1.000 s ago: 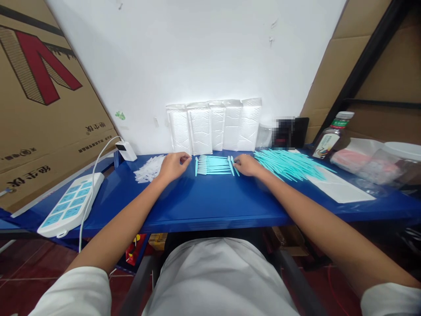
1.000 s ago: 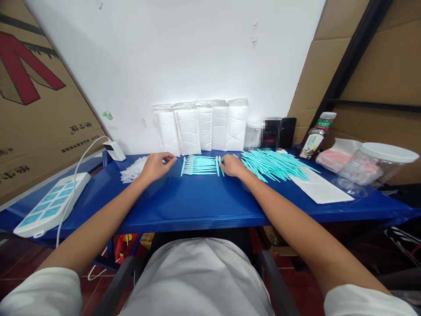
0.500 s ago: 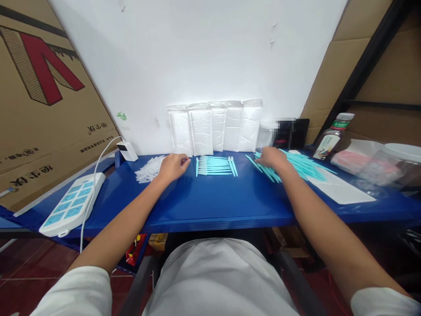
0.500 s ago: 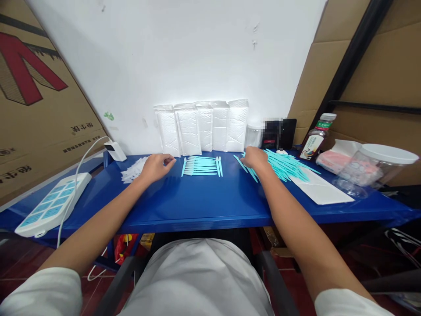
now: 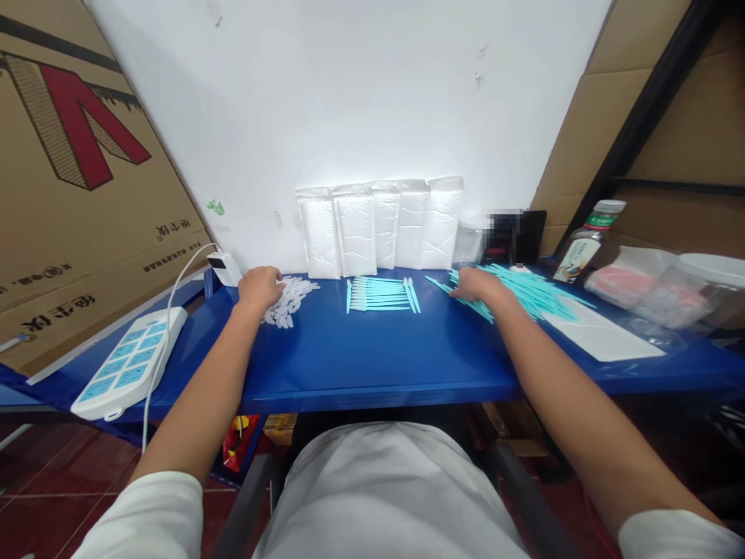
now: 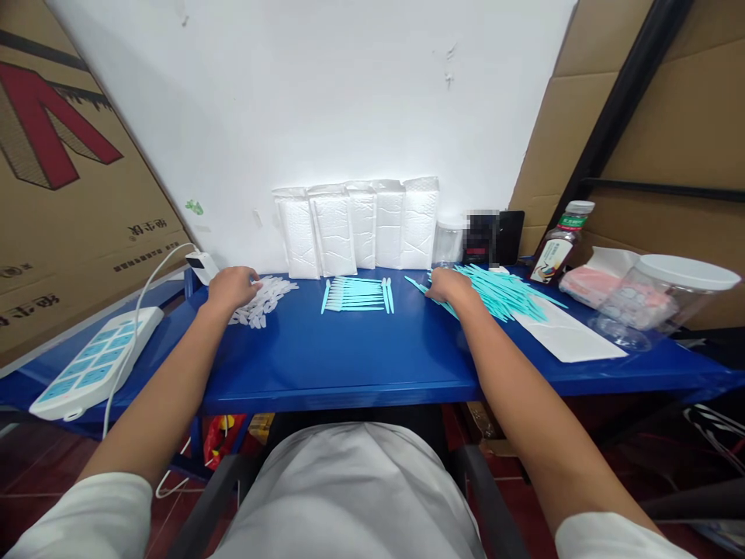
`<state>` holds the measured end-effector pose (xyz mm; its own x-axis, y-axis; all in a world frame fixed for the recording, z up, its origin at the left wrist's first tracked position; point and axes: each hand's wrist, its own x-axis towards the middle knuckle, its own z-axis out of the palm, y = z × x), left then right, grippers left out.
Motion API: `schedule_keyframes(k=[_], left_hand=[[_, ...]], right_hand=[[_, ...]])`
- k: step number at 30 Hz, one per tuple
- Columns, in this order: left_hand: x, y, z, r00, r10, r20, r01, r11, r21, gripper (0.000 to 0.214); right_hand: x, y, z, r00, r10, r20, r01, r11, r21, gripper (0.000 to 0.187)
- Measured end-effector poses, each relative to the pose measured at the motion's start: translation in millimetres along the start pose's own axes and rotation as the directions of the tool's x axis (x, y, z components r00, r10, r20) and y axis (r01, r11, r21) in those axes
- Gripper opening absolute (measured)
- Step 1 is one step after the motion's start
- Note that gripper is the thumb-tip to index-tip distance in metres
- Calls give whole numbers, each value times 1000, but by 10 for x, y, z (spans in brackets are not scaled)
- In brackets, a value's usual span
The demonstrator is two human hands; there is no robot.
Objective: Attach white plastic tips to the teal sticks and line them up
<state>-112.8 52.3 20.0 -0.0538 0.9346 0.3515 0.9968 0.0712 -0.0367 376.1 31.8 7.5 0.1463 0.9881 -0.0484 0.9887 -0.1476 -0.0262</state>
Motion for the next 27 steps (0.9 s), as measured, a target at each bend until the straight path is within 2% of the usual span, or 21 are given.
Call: schedule_keyframes(k=[3,7,11,19,27], left_hand=[[29,-27,53,998,59,2,-58,997,-40,31],[13,82,82,974,200,103,-187,975,-123,29],[-3,166,91,957,238,169,-218,968,-125,23],[-1,195,135,949,255,184,-231,962,-144,22],[4,177,161,949,265,172,-237,957,-170,22]], right_hand=[[22,23,-1,998,40,-51,-39,999,22,40],[41,34,-5,986,88,-144,-79,995,62,41],[28,20,-26,967,101,-234,-77,991,109,38],[16,-44,-32,943,46,-331,12,985,172,39],[18,-107,-3,919,-56,-389,174,946,274,31]])
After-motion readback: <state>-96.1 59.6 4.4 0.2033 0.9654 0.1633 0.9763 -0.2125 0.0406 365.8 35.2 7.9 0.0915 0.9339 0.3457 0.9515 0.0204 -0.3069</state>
